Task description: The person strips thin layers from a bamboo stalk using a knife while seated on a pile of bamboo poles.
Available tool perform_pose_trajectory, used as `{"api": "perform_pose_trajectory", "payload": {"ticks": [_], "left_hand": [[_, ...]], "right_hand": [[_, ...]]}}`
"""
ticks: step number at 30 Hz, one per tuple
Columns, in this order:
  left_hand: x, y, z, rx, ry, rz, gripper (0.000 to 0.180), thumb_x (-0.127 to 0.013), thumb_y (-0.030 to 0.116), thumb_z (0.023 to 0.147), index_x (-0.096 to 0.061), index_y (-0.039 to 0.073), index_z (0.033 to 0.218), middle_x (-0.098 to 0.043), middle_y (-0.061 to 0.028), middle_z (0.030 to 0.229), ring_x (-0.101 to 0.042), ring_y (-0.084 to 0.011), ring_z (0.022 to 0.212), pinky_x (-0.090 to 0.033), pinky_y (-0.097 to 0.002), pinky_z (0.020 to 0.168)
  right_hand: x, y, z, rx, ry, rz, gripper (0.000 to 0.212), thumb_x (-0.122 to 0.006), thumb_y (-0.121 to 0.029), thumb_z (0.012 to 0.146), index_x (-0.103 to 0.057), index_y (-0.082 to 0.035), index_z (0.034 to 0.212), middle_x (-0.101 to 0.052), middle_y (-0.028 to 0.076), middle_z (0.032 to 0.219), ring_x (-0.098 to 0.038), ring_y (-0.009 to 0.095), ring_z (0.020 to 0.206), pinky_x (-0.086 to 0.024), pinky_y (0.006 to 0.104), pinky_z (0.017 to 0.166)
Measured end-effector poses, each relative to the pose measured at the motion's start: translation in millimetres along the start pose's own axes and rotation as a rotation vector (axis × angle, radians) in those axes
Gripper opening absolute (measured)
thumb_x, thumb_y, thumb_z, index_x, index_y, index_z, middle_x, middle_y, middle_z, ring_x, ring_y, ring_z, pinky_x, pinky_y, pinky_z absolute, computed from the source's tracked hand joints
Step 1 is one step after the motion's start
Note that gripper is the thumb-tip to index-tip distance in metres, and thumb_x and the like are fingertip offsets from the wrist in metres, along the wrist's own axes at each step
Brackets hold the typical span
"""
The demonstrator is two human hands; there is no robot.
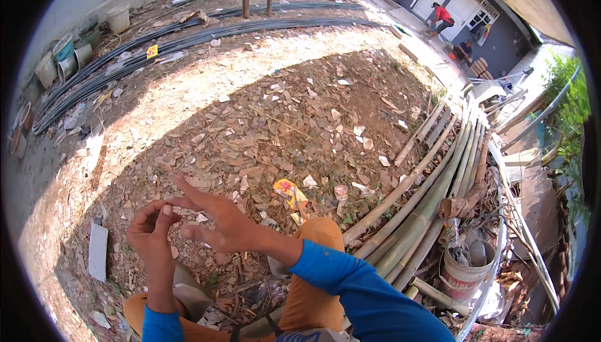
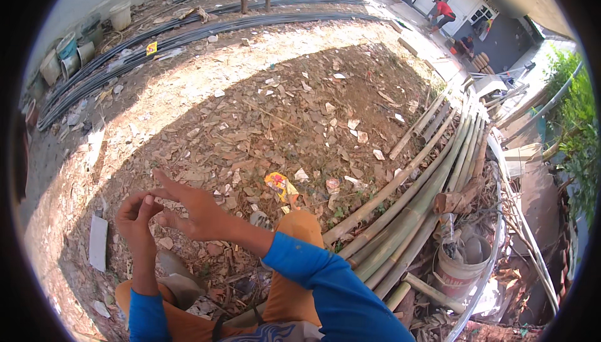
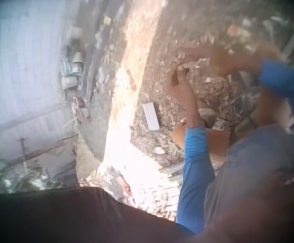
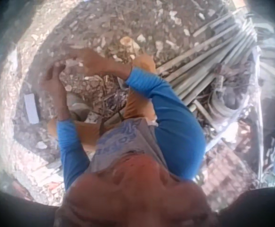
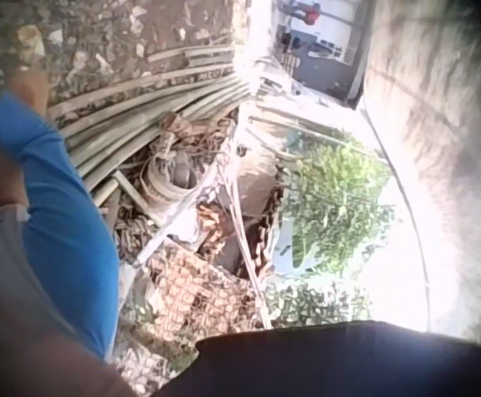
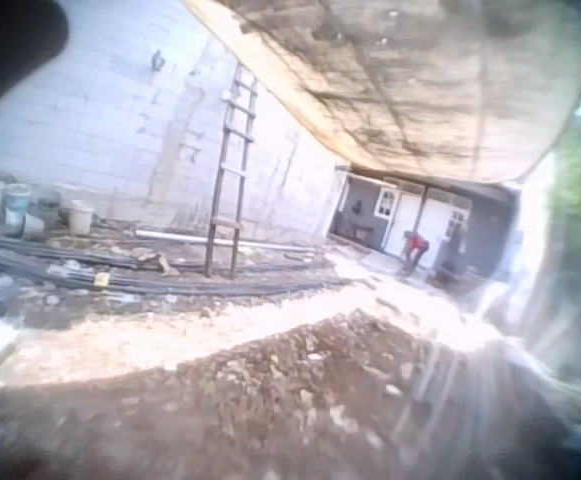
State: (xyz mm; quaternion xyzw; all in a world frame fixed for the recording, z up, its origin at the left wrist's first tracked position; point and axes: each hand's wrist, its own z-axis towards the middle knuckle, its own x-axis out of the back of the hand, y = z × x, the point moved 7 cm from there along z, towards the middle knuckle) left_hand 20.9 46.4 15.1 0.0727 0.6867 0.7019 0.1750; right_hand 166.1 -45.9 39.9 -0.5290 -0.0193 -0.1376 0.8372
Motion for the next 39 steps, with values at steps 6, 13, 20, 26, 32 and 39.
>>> {"api": "perform_pose_trajectory", "payload": {"ticks": [6, 13, 20, 26, 32, 39], "left_hand": [[8.6, -17.8, 9.0, 0.162, -0.027, -0.236, 0.016, -0.074, 0.005, 0.093, -0.071, -0.002, 0.107, -0.073, -0.0082, 0.090, -0.068, -0.0142, 0.073, -0.063, -0.0316, 0.069], [17.5, -25.9, 14.5, 0.285, -0.052, -0.330, 0.013, -0.068, 0.003, 0.096, -0.070, 0.000, 0.108, -0.073, -0.0081, 0.095, -0.068, -0.0144, 0.079, -0.063, -0.0358, 0.075], [18.9, -26.9, 16.3, 0.336, -0.076, -0.420, 0.024, -0.066, 0.005, 0.097, -0.063, 0.002, 0.120, -0.072, -0.0103, 0.106, -0.071, -0.0187, 0.088, -0.062, -0.0357, 0.078], [21.5, -29.4, 15.7, 0.356, -0.069, -0.456, 0.027, -0.063, 0.007, 0.099, -0.056, 0.004, 0.125, -0.070, -0.0098, 0.109, -0.070, -0.0185, 0.094, -0.060, -0.0339, 0.081], [17.6, -27.7, 12.7, 0.425, -0.073, -0.598, 0.028, -0.058, 0.005, 0.098, -0.052, 0.004, 0.126, -0.064, -0.0067, 0.105, -0.066, -0.0160, 0.095, -0.059, -0.0294, 0.079], [9.5, -19.9, 9.1, 0.500, -0.134, -0.783, 0.028, -0.052, -0.001, 0.091, -0.055, 0.004, 0.119, -0.062, -0.0050, 0.101, -0.062, -0.0143, 0.089, -0.058, -0.0266, 0.077]], "right_hand": [[-10.2, -4.7, -2.8, 0.092, -0.144, -0.354, 0.090, -0.074, -0.033, 0.092, -0.024, -0.007, 0.162, -0.039, 0.018, 0.161, -0.051, 0.037, 0.138, -0.044, 0.0469, 0.111], [-18.9, -12.5, -5.2, 0.230, -0.160, -0.570, 0.091, -0.075, -0.035, 0.088, -0.029, -0.004, 0.159, -0.047, 0.019, 0.154, -0.045, 0.040, 0.141, -0.040, 0.0533, 0.111], [-24.3, -16.0, -6.6, 0.239, -0.212, -0.630, 0.091, -0.074, -0.036, 0.087, -0.028, -0.003, 0.159, -0.041, 0.018, 0.158, -0.037, 0.040, 0.147, -0.035, 0.0531, 0.115], [-29.6, -13.5, -6.5, 0.223, -0.279, -0.675, 0.092, -0.068, -0.047, 0.090, -0.026, -0.008, 0.162, -0.031, 0.013, 0.166, -0.029, 0.036, 0.153, -0.029, 0.0526, 0.121], [-36.2, -13.2, -9.7, 0.291, -0.275, -0.820, 0.097, -0.072, -0.049, 0.085, -0.024, -0.017, 0.164, -0.025, 0.006, 0.169, -0.020, 0.031, 0.157, -0.025, 0.0563, 0.123], [-40.1, -10.9, -10.4, 0.315, -0.276, -0.832, 0.103, -0.073, -0.053, 0.082, -0.022, -0.020, 0.165, -0.023, 0.003, 0.170, -0.015, 0.030, 0.158, -0.020, 0.0569, 0.125]]}}
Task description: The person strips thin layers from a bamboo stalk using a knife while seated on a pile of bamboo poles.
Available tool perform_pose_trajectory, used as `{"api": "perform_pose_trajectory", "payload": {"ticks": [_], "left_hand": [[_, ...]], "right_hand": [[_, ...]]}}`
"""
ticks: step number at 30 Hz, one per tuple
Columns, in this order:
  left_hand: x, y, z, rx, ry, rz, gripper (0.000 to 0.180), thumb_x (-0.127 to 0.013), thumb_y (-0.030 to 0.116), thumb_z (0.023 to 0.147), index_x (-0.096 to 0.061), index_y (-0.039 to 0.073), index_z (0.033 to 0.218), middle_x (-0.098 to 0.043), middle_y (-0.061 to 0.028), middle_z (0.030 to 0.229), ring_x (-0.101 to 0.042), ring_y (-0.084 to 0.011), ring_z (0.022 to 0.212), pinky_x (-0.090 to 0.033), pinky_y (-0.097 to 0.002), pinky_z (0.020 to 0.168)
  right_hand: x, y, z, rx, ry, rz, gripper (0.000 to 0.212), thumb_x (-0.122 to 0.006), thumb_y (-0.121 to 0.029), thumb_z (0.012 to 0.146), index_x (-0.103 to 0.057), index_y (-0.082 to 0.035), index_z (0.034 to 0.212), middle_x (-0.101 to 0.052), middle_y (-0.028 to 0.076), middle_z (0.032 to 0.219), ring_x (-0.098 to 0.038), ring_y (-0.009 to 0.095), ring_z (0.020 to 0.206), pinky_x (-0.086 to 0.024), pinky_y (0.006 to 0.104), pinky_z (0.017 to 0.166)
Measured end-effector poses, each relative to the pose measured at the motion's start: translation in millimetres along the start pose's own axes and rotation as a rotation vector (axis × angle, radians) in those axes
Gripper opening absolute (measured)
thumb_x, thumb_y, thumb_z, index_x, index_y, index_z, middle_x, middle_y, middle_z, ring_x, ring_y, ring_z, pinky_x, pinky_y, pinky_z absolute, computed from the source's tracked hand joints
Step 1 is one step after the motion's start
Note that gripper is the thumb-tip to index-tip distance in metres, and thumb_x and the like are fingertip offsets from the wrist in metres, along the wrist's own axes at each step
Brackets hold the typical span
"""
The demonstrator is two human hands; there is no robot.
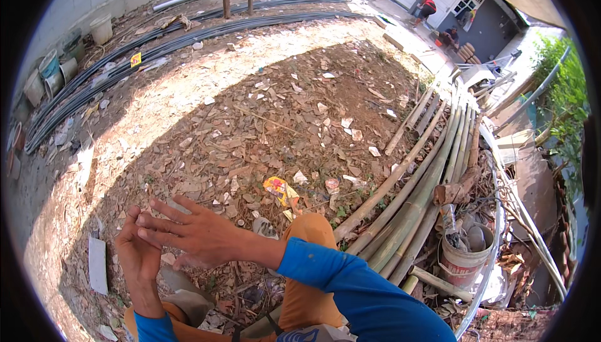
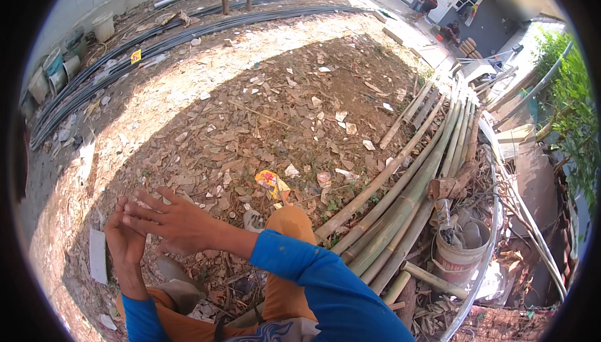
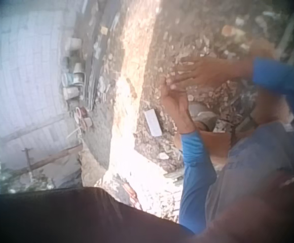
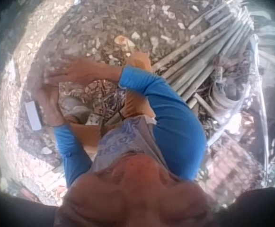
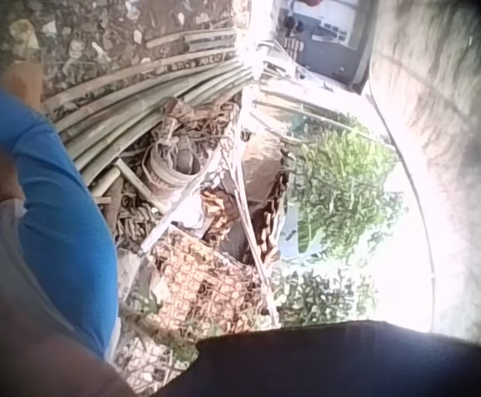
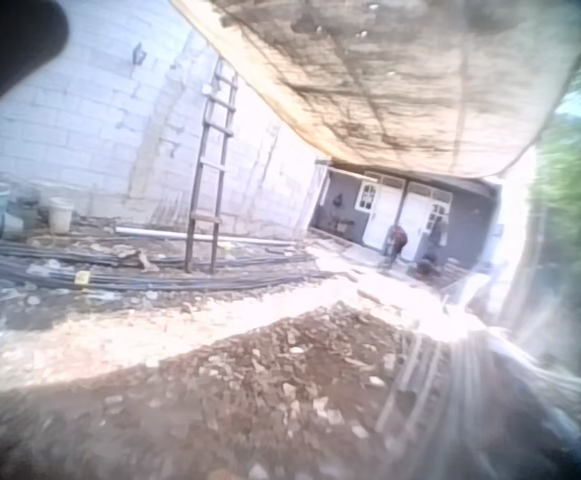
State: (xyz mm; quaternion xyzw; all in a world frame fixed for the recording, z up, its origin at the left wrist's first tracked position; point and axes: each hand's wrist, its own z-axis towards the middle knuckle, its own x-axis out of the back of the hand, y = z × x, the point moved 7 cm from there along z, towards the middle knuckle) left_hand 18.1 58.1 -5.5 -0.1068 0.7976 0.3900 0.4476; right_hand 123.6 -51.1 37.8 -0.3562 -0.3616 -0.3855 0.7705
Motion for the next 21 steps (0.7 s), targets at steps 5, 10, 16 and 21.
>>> {"api": "perform_pose_trajectory", "payload": {"ticks": [5, 10, 16, 21], "left_hand": [[-0.9, 0.1, 1.6, 0.020, -0.020, 0.000, 0.034, -0.051, -0.005, 0.084, -0.058, 0.004, 0.116, -0.062, -0.0050, 0.101, -0.063, -0.0150, 0.089, -0.058, -0.0270, 0.076], [-0.7, 0.6, 0.9, 0.031, -0.022, -0.010, 0.036, -0.050, -0.006, 0.082, -0.058, 0.004, 0.117, -0.063, -0.0060, 0.103, -0.063, -0.0156, 0.090, -0.058, -0.0283, 0.077], [-4.6, 1.0, -0.3, -0.005, -0.022, 0.012, 0.037, -0.049, -0.006, 0.081, -0.058, 0.003, 0.116, -0.062, -0.0065, 0.102, -0.064, -0.0157, 0.090, -0.059, -0.0279, 0.079], [-8.7, 0.1, 0.4, 0.022, -0.103, -0.043, 0.038, -0.049, -0.008, 0.079, -0.058, 0.003, 0.114, -0.060, -0.0064, 0.102, -0.063, -0.0156, 0.089, -0.059, -0.0266, 0.080]], "right_hand": [[1.9, -1.2, -0.1, -0.008, -0.006, 0.035, 0.107, -0.073, -0.056, 0.079, -0.021, -0.020, 0.165, -0.022, 0.003, 0.171, -0.014, 0.030, 0.158, -0.020, 0.0576, 0.125], [2.3, -0.3, -0.1, -0.008, 0.007, 0.056, 0.109, -0.075, -0.055, 0.077, -0.021, -0.020, 0.165, -0.021, 0.003, 0.171, -0.014, 0.029, 0.158, -0.019, 0.0579, 0.125], [0.7, -1.1, -0.9, 0.004, 0.026, 0.053, 0.112, -0.076, -0.056, 0.074, -0.021, -0.019, 0.165, -0.022, 0.003, 0.171, -0.014, 0.029, 0.158, -0.015, 0.0574, 0.126], [-0.2, -2.0, 0.3, 0.016, 0.032, 0.046, 0.115, -0.077, -0.057, 0.073, -0.021, -0.018, 0.165, -0.023, 0.004, 0.170, -0.014, 0.029, 0.158, -0.014, 0.0572, 0.127]]}}
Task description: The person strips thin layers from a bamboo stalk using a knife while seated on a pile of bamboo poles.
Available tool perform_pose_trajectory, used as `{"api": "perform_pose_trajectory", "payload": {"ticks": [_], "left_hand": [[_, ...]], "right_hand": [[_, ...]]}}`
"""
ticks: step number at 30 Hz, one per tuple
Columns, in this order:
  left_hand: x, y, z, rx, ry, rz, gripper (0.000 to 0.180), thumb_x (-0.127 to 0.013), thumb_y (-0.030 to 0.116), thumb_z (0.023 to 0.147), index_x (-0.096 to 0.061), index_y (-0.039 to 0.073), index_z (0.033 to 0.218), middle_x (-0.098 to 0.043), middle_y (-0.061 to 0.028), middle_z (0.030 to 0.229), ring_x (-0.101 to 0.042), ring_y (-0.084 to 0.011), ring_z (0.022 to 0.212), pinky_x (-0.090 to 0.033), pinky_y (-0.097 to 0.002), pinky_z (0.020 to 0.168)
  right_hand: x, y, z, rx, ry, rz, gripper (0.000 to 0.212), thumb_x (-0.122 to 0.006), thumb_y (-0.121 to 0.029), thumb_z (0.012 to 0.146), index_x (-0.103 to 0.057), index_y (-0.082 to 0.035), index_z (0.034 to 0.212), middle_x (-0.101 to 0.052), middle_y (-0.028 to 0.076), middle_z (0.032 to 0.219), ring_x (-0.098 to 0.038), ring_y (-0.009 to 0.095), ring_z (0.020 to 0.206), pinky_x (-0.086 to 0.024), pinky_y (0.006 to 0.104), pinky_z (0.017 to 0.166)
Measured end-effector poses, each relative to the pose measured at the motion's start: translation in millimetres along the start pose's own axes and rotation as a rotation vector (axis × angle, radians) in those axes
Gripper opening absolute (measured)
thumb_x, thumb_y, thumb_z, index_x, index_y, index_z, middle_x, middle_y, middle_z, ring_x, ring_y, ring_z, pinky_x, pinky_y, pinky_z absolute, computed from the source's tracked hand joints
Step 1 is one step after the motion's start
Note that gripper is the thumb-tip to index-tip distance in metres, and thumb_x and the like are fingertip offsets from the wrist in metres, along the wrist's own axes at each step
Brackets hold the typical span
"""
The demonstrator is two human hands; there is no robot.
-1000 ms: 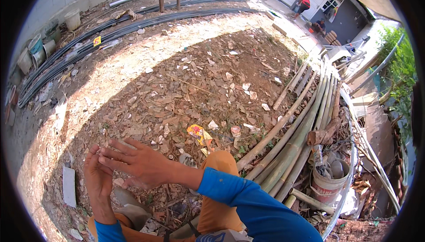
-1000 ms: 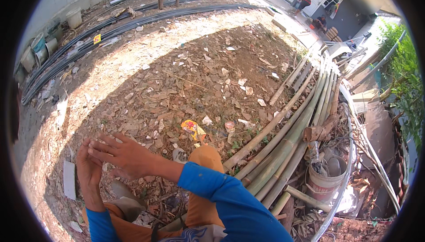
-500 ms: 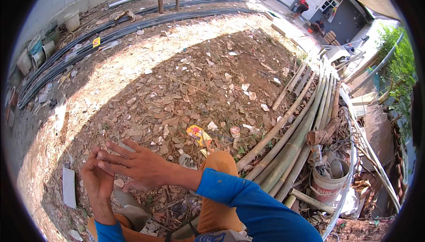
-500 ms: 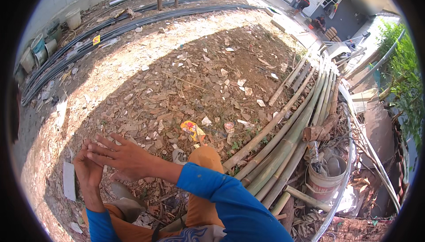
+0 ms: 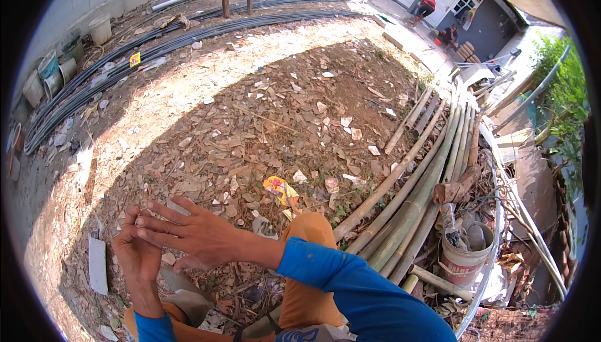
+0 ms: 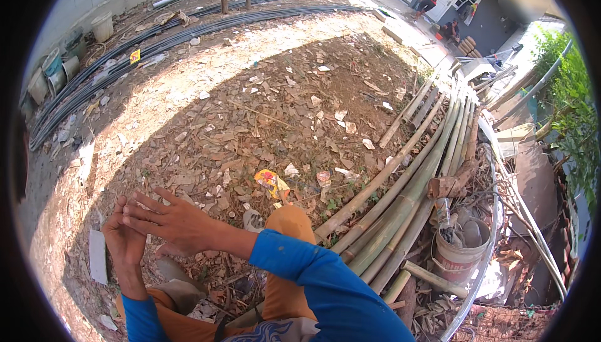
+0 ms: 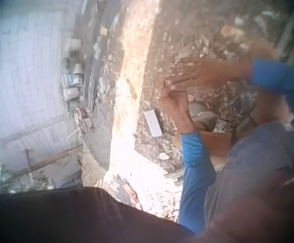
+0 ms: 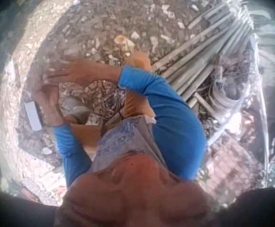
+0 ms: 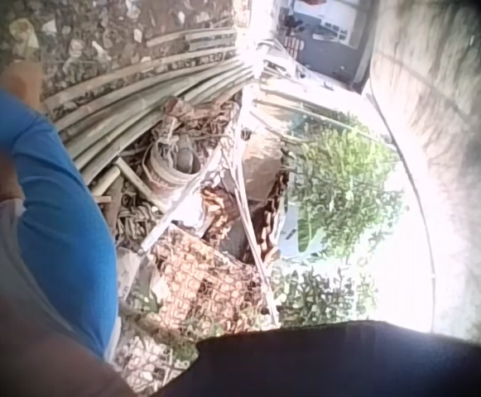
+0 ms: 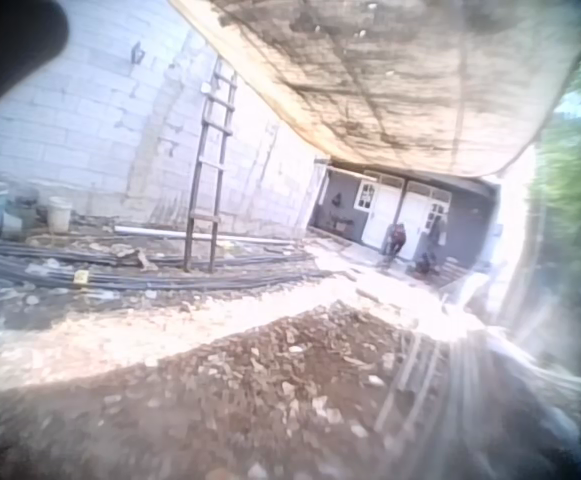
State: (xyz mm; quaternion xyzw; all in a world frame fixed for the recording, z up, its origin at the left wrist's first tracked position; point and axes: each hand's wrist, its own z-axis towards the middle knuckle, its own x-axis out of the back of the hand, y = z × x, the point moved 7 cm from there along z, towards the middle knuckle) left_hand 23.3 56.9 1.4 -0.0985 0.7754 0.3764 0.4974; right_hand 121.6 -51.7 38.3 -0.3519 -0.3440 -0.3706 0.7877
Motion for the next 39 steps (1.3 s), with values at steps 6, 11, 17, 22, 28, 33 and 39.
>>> {"api": "perform_pose_trajectory", "payload": {"ticks": [6, 11, 17, 22, 28, 33, 39], "left_hand": [[-9.8, -4.9, -2.3, -0.018, 0.074, 0.033, 0.037, -0.049, -0.008, 0.079, -0.058, 0.004, 0.113, -0.059, -0.0055, 0.100, -0.063, -0.0150, 0.088, -0.058, -0.0270, 0.080], [-4.5, -2.3, 1.5, -0.014, -0.037, 0.020, 0.035, -0.051, -0.005, 0.080, -0.059, 0.004, 0.113, -0.061, -0.0059, 0.101, -0.064, -0.0157, 0.089, -0.059, -0.0272, 0.082], [3.5, -9.8, 0.3, 0.005, -0.019, 0.011, 0.035, -0.052, -0.003, 0.083, -0.059, 0.004, 0.118, -0.062, -0.0042, 0.109, -0.064, -0.0146, 0.097, -0.057, -0.0270, 0.084], [4.8, -25.7, -0.4, 0.041, 0.020, -0.018, 0.035, -0.054, 0.002, 0.090, -0.059, 0.002, 0.125, -0.063, -0.0047, 0.121, -0.065, -0.0157, 0.110, -0.057, -0.0307, 0.090], [8.4, -15.2, 8.3, -0.017, -0.002, 0.279, 0.024, -0.057, 0.006, 0.094, -0.062, 0.001, 0.117, -0.064, -0.0032, 0.103, -0.061, -0.0135, 0.084, -0.055, -0.0328, 0.082], [2.1, -14.9, 6.4, -0.088, 0.021, 0.290, 0.013, -0.058, 0.001, 0.099, -0.064, 0.001, 0.110, -0.062, -0.0042, 0.096, -0.057, -0.0124, 0.079, -0.054, -0.0336, 0.079], [-0.9, -16.0, 4.1, -0.115, 0.041, 0.321, 0.010, -0.058, 0.003, 0.102, -0.064, 0.002, 0.110, -0.061, -0.0040, 0.097, -0.058, -0.0124, 0.080, -0.054, -0.0337, 0.081]], "right_hand": [[0.0, 0.9, -2.4, -0.007, -0.002, -0.006, 0.113, -0.078, -0.056, 0.073, -0.023, -0.017, 0.164, -0.025, 0.005, 0.170, -0.015, 0.028, 0.158, -0.015, 0.0573, 0.126], [0.3, 0.4, 1.3, -0.016, -0.024, -0.003, 0.114, -0.079, -0.056, 0.072, -0.023, -0.018, 0.164, -0.025, 0.004, 0.170, -0.017, 0.028, 0.158, -0.018, 0.0578, 0.126], [1.6, 0.3, 1.4, -0.008, -0.003, -0.021, 0.114, -0.080, -0.055, 0.073, -0.023, -0.018, 0.164, -0.026, 0.006, 0.169, -0.017, 0.029, 0.158, -0.019, 0.0580, 0.125], [2.0, 3.8, 1.3, -0.027, -0.014, 0.001, 0.110, -0.079, -0.052, 0.076, -0.025, -0.013, 0.163, -0.026, 0.010, 0.169, -0.021, 0.031, 0.156, -0.021, 0.0566, 0.124], [13.6, 22.5, -2.0, -0.176, 0.189, 0.080, 0.095, -0.077, -0.040, 0.083, -0.033, -0.002, 0.158, -0.040, 0.016, 0.160, -0.038, 0.036, 0.148, -0.034, 0.0496, 0.118], [38.8, 39.8, -6.5, -0.288, 0.384, 0.182, 0.080, -0.076, -0.028, 0.089, -0.039, 0.002, 0.153, -0.050, 0.021, 0.151, -0.050, 0.040, 0.137, -0.043, 0.0470, 0.112], [47.9, 57.5, -13.8, -0.395, 0.438, 0.221, 0.070, -0.073, -0.023, 0.094, -0.041, 0.002, 0.151, -0.051, 0.023, 0.149, -0.052, 0.041, 0.135, -0.043, 0.0458, 0.112]]}}
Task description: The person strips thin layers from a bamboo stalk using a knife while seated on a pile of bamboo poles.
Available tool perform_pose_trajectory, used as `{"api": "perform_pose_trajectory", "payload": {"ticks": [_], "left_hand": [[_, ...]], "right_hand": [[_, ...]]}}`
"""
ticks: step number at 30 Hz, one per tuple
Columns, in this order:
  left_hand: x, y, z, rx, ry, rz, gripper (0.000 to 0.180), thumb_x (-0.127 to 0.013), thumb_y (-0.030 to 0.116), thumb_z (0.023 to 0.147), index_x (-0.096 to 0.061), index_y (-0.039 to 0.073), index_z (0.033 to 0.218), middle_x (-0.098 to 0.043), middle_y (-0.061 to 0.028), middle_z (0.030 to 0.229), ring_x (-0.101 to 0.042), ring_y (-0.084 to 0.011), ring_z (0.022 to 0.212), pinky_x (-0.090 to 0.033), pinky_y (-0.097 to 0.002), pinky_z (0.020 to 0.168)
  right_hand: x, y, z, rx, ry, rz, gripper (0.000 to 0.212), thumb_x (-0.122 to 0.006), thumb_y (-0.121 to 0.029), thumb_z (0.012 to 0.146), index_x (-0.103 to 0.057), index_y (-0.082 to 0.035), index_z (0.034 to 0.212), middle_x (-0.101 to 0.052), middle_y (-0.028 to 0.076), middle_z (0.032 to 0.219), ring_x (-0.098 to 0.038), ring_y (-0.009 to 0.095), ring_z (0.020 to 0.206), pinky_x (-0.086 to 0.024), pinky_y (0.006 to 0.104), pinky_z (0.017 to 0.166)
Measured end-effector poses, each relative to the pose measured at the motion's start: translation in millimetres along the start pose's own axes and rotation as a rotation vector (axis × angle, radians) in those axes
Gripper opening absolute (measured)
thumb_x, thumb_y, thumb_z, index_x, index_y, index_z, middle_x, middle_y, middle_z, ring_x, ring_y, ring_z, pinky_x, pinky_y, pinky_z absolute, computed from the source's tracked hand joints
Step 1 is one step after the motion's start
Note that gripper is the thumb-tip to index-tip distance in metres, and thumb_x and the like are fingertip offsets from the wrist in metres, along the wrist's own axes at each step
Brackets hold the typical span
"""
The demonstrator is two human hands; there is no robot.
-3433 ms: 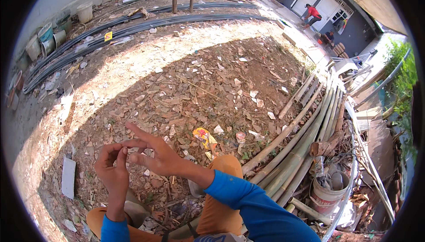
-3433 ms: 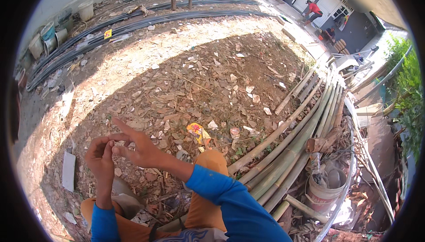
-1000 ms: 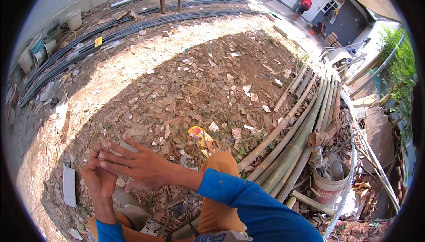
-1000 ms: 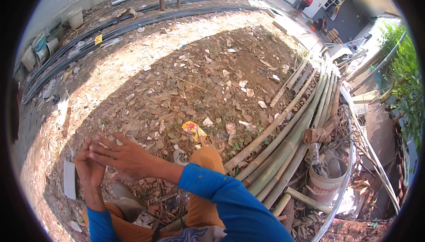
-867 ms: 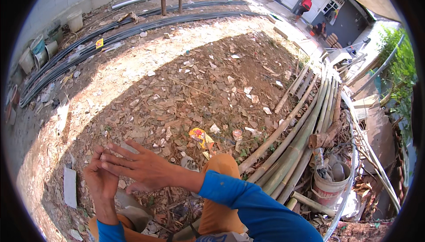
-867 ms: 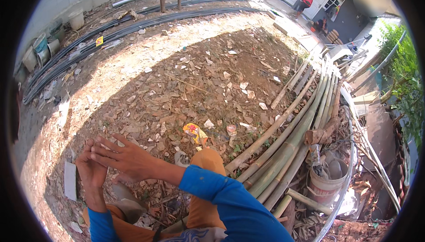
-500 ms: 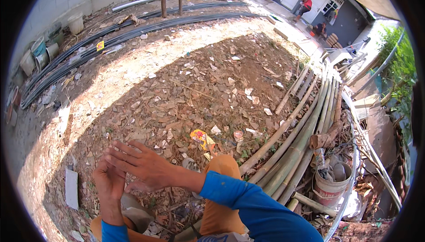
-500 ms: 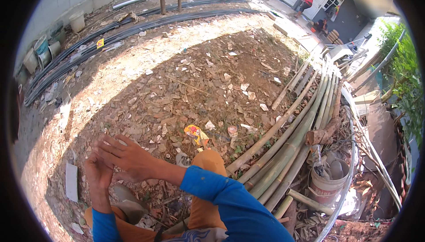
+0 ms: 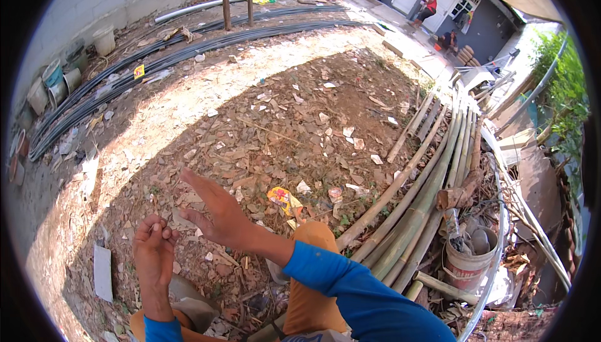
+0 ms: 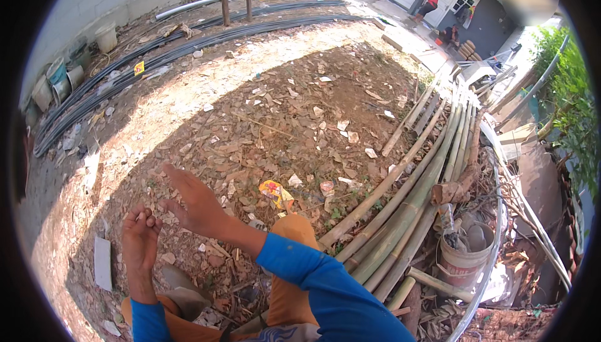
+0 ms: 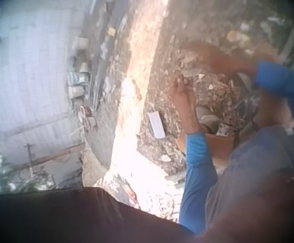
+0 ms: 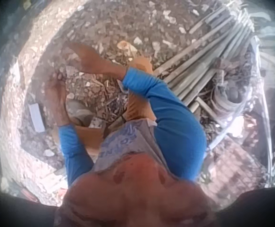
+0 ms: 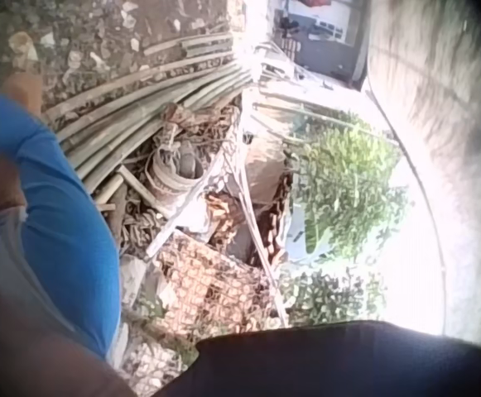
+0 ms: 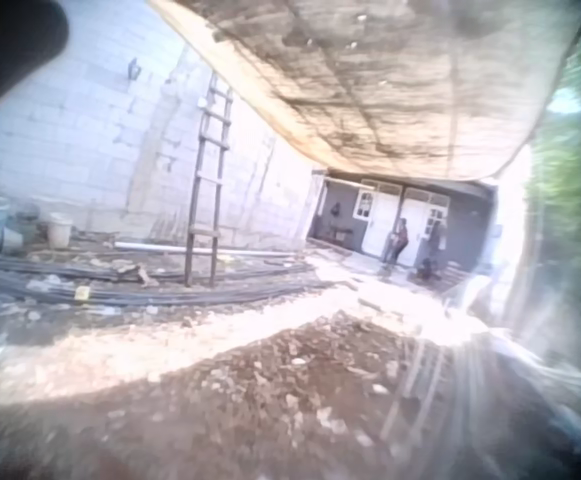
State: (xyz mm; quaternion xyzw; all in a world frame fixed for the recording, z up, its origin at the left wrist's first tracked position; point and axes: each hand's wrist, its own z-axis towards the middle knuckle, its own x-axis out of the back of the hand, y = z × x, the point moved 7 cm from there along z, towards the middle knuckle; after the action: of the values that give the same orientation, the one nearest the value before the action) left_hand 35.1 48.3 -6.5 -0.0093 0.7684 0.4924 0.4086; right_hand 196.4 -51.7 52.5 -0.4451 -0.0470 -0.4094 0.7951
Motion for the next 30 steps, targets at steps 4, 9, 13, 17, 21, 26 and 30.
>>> {"api": "perform_pose_trajectory", "payload": {"ticks": [4, 9, 13, 17, 21, 26, 30], "left_hand": [[2.1, 3.9, 0.2, -0.028, 0.000, 0.040, 0.008, -0.060, 0.004, 0.102, -0.064, 0.002, 0.109, -0.061, -0.0033, 0.096, -0.058, -0.0119, 0.079, -0.054, -0.0324, 0.079], [1.2, -0.8, 2.7, -0.036, 0.017, 0.177, 0.008, -0.063, 0.008, 0.102, -0.066, 0.002, 0.107, -0.061, -0.0008, 0.084, -0.058, -0.0109, 0.075, -0.055, -0.0304, 0.074], [12.2, -0.3, 3.7, -0.081, 0.063, 0.235, 0.011, -0.066, 0.009, 0.100, -0.068, 0.001, 0.108, -0.062, -0.0004, 0.082, -0.059, -0.0110, 0.072, -0.056, -0.0306, 0.072], [19.5, 5.0, 3.0, -0.181, 0.132, 0.405, 0.014, -0.069, 0.010, 0.098, -0.069, 0.000, 0.108, -0.066, -0.0017, 0.087, -0.061, -0.0109, 0.070, -0.056, -0.0293, 0.068], [17.1, 5.0, 2.2, -0.204, 0.177, 0.443, 0.014, -0.070, 0.008, 0.097, -0.070, -0.001, 0.108, -0.068, -0.0033, 0.089, -0.061, -0.0106, 0.070, -0.055, -0.0274, 0.067], [19.0, 18.5, -4.8, -0.213, 0.195, 0.460, 0.013, -0.071, 0.005, 0.095, -0.071, -0.001, 0.106, -0.068, -0.0035, 0.088, -0.062, -0.0109, 0.071, -0.054, -0.0270, 0.067], [-1.9, 4.9, 0.0, -0.204, 0.107, 0.406, 0.012, -0.071, 0.002, 0.094, -0.073, -0.002, 0.105, -0.070, -0.0048, 0.090, -0.065, -0.0126, 0.076, -0.055, -0.0289, 0.072]], "right_hand": [[3.0, 4.6, 3.8, -0.052, 0.032, 0.072, 0.067, -0.073, -0.018, 0.094, -0.043, 0.000, 0.151, -0.052, 0.022, 0.149, -0.052, 0.038, 0.136, -0.043, 0.0444, 0.113], [-0.4, 16.6, 0.3, -0.144, 0.058, 0.214, 0.062, -0.073, -0.007, 0.092, -0.048, -0.001, 0.148, -0.064, 0.021, 0.134, -0.062, 0.033, 0.126, -0.048, 0.0407, 0.106], [-5.1, 32.5, -1.9, -0.266, 0.049, 0.358, 0.059, -0.069, 0.005, 0.088, -0.051, -0.001, 0.144, -0.071, 0.012, 0.106, -0.068, 0.019, 0.097, -0.055, 0.0325, 0.087], [1.2, 40.8, -3.7, -0.384, 0.043, 0.500, 0.058, -0.069, 0.007, 0.088, -0.053, -0.001, 0.143, -0.069, 0.006, 0.095, -0.066, 0.011, 0.087, -0.054, 0.0275, 0.080], [6.2, 42.4, -1.2, -0.457, 0.035, 0.628, 0.059, -0.070, 0.007, 0.088, -0.051, 0.000, 0.143, -0.070, 0.006, 0.094, -0.066, 0.011, 0.085, -0.054, 0.0272, 0.079], [0.9, 28.9, 11.1, -0.496, -0.004, 0.781, 0.061, -0.068, 0.008, 0.090, -0.046, 0.003, 0.147, -0.073, 0.010, 0.095, -0.069, 0.013, 0.088, -0.056, 0.0277, 0.078], [23.6, 38.9, -0.2, -0.550, 0.051, 0.814, 0.062, -0.066, 0.010, 0.091, -0.043, 0.004, 0.149, -0.075, 0.016, 0.100, -0.072, 0.018, 0.091, -0.059, 0.0310, 0.080]]}}
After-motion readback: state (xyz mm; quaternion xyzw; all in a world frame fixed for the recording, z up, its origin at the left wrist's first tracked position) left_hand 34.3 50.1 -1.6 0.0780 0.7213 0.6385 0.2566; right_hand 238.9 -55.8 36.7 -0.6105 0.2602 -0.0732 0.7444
